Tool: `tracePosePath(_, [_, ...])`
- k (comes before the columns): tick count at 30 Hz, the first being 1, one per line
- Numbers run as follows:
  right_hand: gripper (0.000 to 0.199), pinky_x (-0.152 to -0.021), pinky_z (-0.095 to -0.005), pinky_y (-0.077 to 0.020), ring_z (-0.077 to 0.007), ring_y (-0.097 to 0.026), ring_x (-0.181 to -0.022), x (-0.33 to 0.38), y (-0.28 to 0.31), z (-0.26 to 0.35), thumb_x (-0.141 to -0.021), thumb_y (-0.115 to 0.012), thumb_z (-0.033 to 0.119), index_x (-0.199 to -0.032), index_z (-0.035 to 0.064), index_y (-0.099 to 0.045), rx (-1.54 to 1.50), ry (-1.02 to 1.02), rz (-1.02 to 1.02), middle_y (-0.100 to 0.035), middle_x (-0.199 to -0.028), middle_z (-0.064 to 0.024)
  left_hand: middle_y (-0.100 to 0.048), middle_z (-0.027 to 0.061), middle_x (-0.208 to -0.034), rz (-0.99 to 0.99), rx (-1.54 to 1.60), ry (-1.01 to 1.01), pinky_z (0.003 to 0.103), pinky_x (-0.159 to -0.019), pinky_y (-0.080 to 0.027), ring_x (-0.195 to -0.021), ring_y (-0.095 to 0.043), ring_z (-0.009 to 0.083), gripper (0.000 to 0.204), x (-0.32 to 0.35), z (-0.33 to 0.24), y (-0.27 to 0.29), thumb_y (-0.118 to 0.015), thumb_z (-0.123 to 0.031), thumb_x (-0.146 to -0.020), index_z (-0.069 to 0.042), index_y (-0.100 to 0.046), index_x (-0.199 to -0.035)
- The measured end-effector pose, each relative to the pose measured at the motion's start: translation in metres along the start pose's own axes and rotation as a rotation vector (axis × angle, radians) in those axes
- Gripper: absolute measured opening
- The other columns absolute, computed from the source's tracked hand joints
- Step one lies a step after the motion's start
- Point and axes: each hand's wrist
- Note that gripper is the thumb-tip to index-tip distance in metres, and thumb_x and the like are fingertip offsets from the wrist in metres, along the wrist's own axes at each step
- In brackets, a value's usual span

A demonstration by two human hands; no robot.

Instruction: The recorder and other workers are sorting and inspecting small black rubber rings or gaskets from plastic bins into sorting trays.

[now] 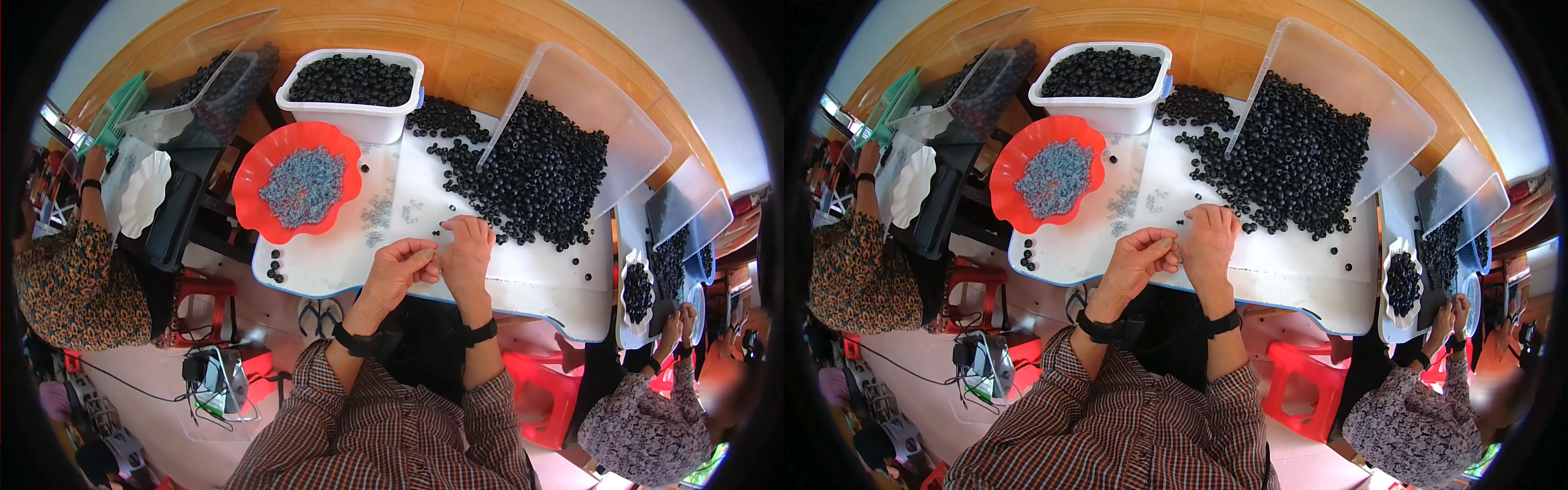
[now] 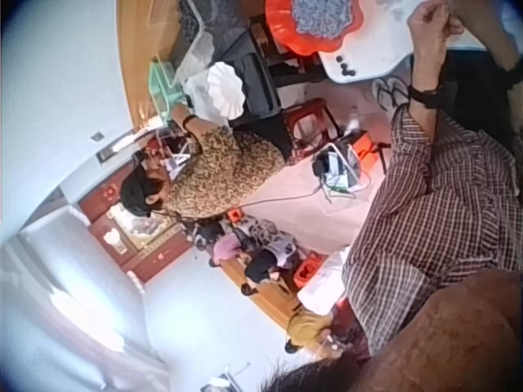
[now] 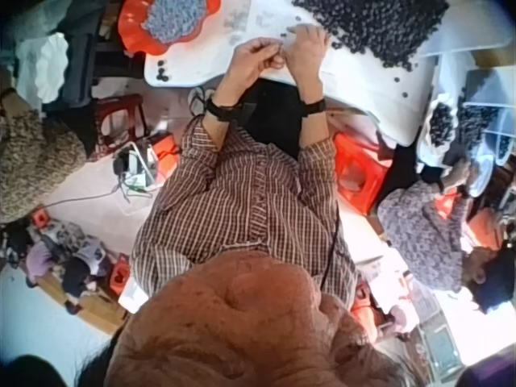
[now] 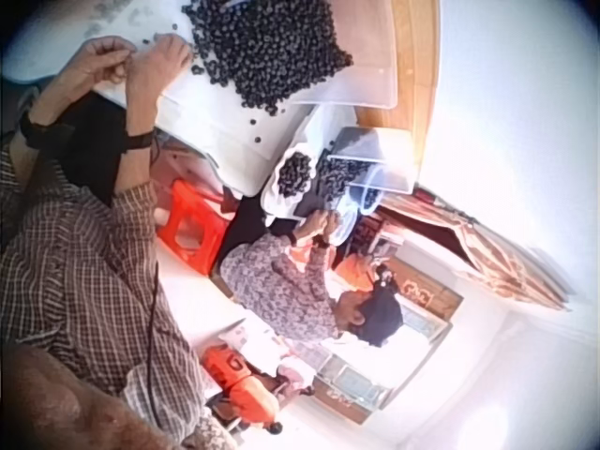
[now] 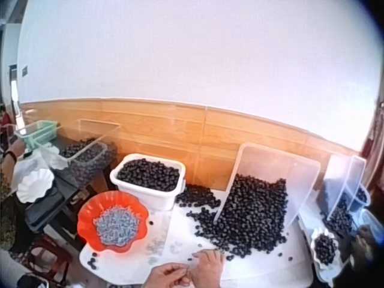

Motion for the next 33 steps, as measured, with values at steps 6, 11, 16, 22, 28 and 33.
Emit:
tracePosePath(6, [0.039, -0.102, -0.0471, -0.0359, -0.0274, -0.053, -0.109, -0.004, 0.001, 0.009, -0.068, -0.069, 0.007, -0.108, 0.0064, -0.065, -0.031, 0.099, -0.172, -0.062, -0.113, -0.0066, -0.068, 0.0095, -0.092, 0.004, 0.017, 0.002, 0.030, -0.070, -0.059, -0.075, -0.066, 0.0150, 0.019, 0.000, 0.000, 0.001, -0.059, -0.007, -0.097, 0.004, -0.064, -0.112])
tracePosePath(11, [0.028, -0.105, -0.0501, -0.0354, -0.0259, -0.056, -0.109, 0.003, 0.003, 0.006, -0.072, -0.066, 0.006, -0.100, 0.0060, -0.068, -0.021, 0.161, -0.089, -0.063, -0.110, -0.0068, -0.068, 0.0102, -0.094, 0.012, 0.050, -0.001, 0.031, -0.070, -0.058, -0.075, -0.067, 0.0156, 0.020, -0.001, 0.002, 0.004, -0.059, -0.008, -0.098, 0.005, -0.063, -0.113])
tracePosePath(16, [0.024, -0.104, -0.0494, -0.0371, -0.0266, -0.056, -0.109, 0.010, 0.002, 0.002, -0.074, -0.064, 0.003, -0.097, 0.0052, -0.068, -0.048, 0.137, -0.135, -0.063, -0.108, -0.0072, -0.068, 0.0099, -0.094, -0.014, 0.066, 0.000, 0.031, -0.069, -0.058, -0.076, -0.067, 0.0157, 0.021, 0.000, 0.001, 0.001, -0.059, -0.009, -0.098, 0.004, -0.063, -0.113])
tracePosePath(22, [0.030, -0.100, -0.0459, -0.0407, -0.0291, -0.057, -0.106, 0.015, 0.010, 0.012, -0.077, -0.060, -0.002, -0.105, 0.0027, -0.066, -0.051, 0.085, -0.234, -0.062, -0.112, -0.0105, -0.068, 0.0088, -0.093, -0.014, 0.064, 0.008, 0.031, -0.069, -0.059, -0.076, -0.067, 0.0153, 0.021, 0.001, 0.001, 0.002, -0.061, -0.010, -0.097, 0.004, -0.063, -0.113])
tracePosePath(28, [0.026, -0.080, -0.0371, -0.0519, -0.0296, -0.060, -0.096, 0.031, 0.021, -0.006, -0.081, -0.059, -0.010, -0.104, -0.0011, -0.064, -0.096, -0.062, -0.474, -0.060, -0.109, -0.0141, -0.068, 0.0083, -0.093, -0.017, 0.059, -0.008, 0.031, -0.069, -0.060, -0.074, -0.068, 0.0152, 0.022, 0.001, 0.001, 0.000, -0.063, -0.011, -0.096, 0.003, -0.063, -0.113])
tracePosePath(33, [0.016, -0.061, -0.0292, -0.0512, -0.0185, -0.060, -0.072, 0.042, 0.024, -0.015, -0.083, -0.064, -0.006, -0.098, 0.0014, -0.064, -0.277, -0.298, -0.445, -0.059, -0.098, -0.0110, -0.068, 0.0086, -0.093, -0.046, 0.042, -0.004, 0.031, -0.068, -0.060, -0.074, -0.068, 0.0153, 0.022, 0.000, 0.002, 0.000, -0.064, -0.011, -0.095, 0.003, -0.063, -0.112])
Point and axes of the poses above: each hand's wrist, its own x-axis away from the middle knuckle, its own y-axis out of the back of the hand, z = x × y
